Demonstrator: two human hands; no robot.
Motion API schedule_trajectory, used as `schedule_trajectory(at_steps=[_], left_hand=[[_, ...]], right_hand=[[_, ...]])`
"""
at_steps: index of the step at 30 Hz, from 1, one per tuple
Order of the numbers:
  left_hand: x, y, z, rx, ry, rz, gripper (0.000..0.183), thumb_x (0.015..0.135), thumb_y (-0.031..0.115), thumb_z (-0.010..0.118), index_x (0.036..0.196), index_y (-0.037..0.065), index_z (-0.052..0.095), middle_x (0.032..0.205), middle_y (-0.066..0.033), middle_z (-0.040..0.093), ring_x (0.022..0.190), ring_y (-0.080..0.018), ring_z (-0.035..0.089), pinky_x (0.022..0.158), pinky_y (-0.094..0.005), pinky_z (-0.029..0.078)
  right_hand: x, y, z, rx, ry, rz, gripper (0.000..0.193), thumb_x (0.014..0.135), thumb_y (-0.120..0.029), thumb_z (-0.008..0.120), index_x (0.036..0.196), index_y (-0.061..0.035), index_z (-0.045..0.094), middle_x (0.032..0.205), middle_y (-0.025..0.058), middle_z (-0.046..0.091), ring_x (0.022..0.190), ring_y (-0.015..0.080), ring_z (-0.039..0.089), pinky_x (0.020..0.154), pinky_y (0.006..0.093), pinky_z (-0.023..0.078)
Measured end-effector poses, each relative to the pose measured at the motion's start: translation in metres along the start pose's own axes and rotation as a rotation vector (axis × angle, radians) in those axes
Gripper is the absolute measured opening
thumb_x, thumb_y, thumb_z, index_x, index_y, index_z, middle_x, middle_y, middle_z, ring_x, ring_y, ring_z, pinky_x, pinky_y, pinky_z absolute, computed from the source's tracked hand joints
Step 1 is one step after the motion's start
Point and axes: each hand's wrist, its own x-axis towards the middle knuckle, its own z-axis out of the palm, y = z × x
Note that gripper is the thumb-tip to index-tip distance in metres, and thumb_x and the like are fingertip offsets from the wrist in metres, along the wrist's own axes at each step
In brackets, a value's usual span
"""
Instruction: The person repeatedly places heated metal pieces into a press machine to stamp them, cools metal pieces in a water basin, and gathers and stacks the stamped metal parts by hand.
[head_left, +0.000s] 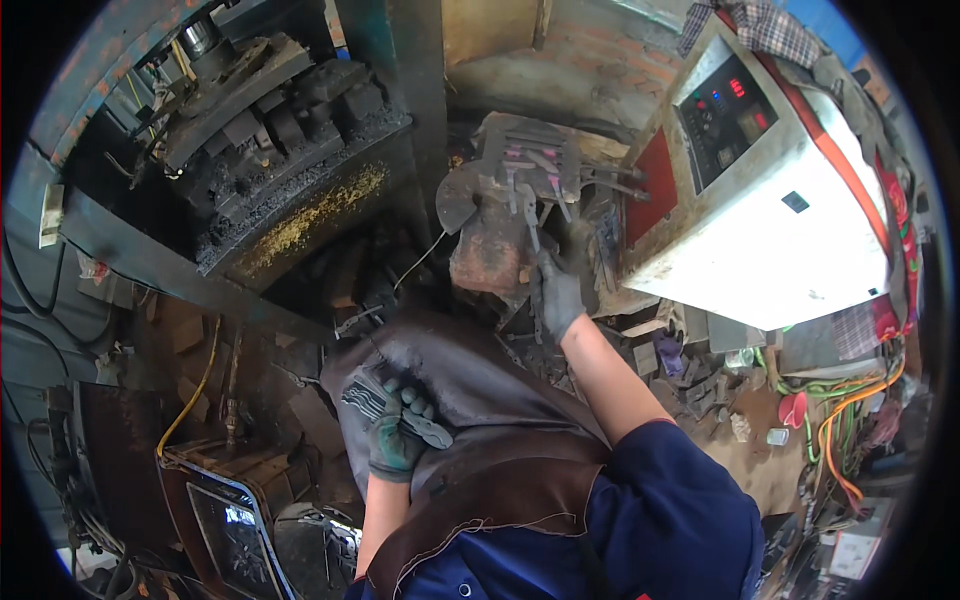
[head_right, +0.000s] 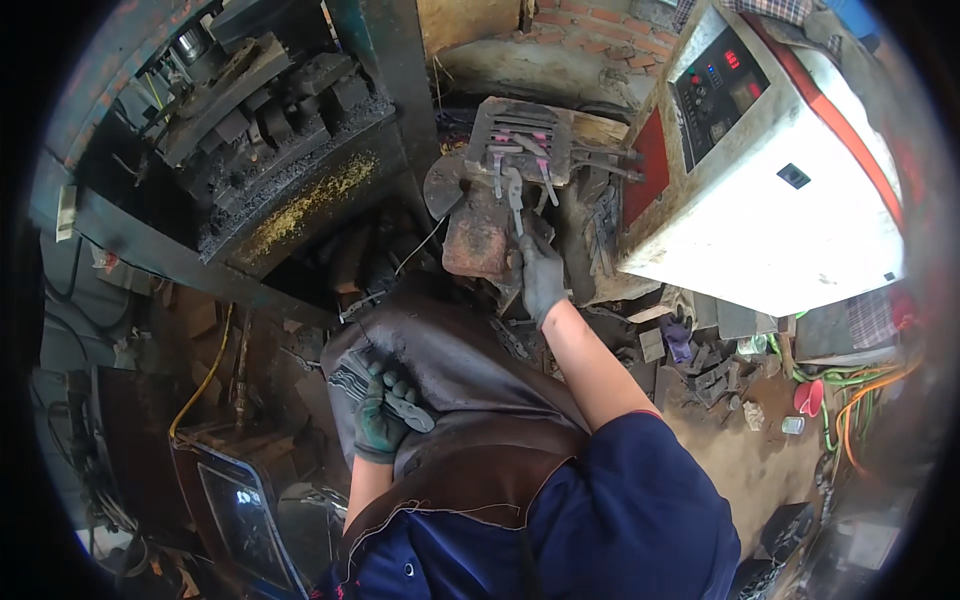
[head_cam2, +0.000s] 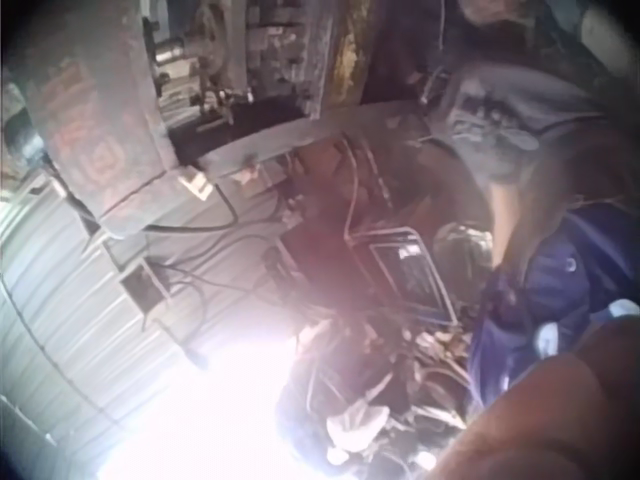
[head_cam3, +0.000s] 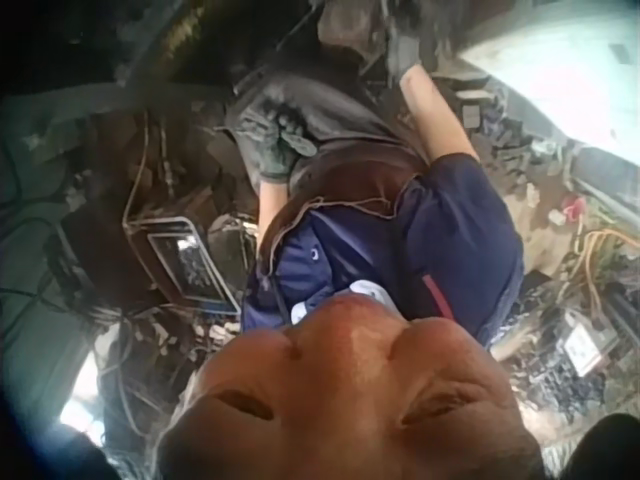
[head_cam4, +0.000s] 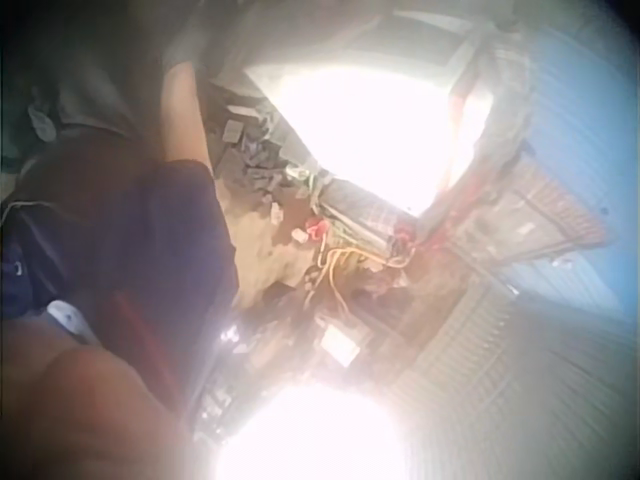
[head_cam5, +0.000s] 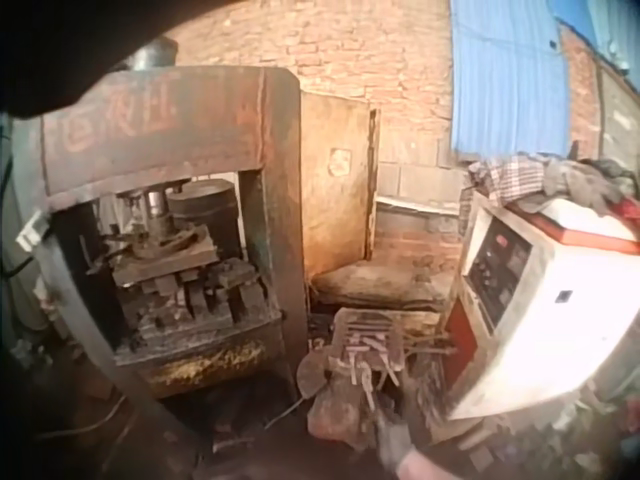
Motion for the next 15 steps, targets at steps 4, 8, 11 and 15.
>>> schedule_trajectory(at_steps=[4,8,11,15], left_hand=[[0.000,0.000,0.001,0.022,0.021,0.010,0.018,0.098,0.017,0.049,0.114,0.015,0.056,0.094,-0.0030,0.056,0.081,-0.0185,0.056,0.078,-0.0382,0.050],[0.002,-0.002,-0.002,-0.008,-0.021,0.003,0.019,0.098,0.017,0.048,0.115,0.015,0.056,0.095,-0.0033,0.056,0.083,-0.0191,0.056,0.079,-0.0383,0.049],[0.003,-0.002,0.001,0.017,0.008,-0.002,0.019,0.098,0.017,0.048,0.116,0.015,0.056,0.095,-0.0032,0.056,0.084,-0.0192,0.055,0.080,-0.0376,0.049],[-0.002,0.002,0.002,-0.013,-0.019,0.038,0.018,0.098,0.017,0.048,0.114,0.016,0.056,0.094,-0.0030,0.055,0.084,-0.0191,0.055,0.080,-0.0365,0.048]], right_hand=[[0.023,-0.003,-0.013,0.273,-0.180,-0.015,0.029,0.097,-0.019,0.050,0.120,-0.0017,0.050,0.094,0.0074,0.063,0.072,0.0146,0.061,0.059,0.0265,0.050],[0.029,-0.008,-0.014,0.169,-0.155,-0.045,0.028,0.097,-0.017,0.049,0.119,-0.0003,0.049,0.097,0.0085,0.064,0.074,0.0162,0.062,0.062,0.0297,0.052],[0.052,-0.011,-0.004,0.198,-0.045,-0.028,0.026,0.096,-0.020,0.053,0.113,-0.0004,0.054,0.094,0.0083,0.064,0.075,0.0159,0.062,0.062,0.0280,0.051],[0.073,0.005,-0.004,0.384,-0.191,0.048,0.027,0.091,-0.033,0.063,0.095,-0.0058,0.060,0.081,0.0054,0.063,0.068,0.0120,0.059,0.054,0.0238,0.044]])
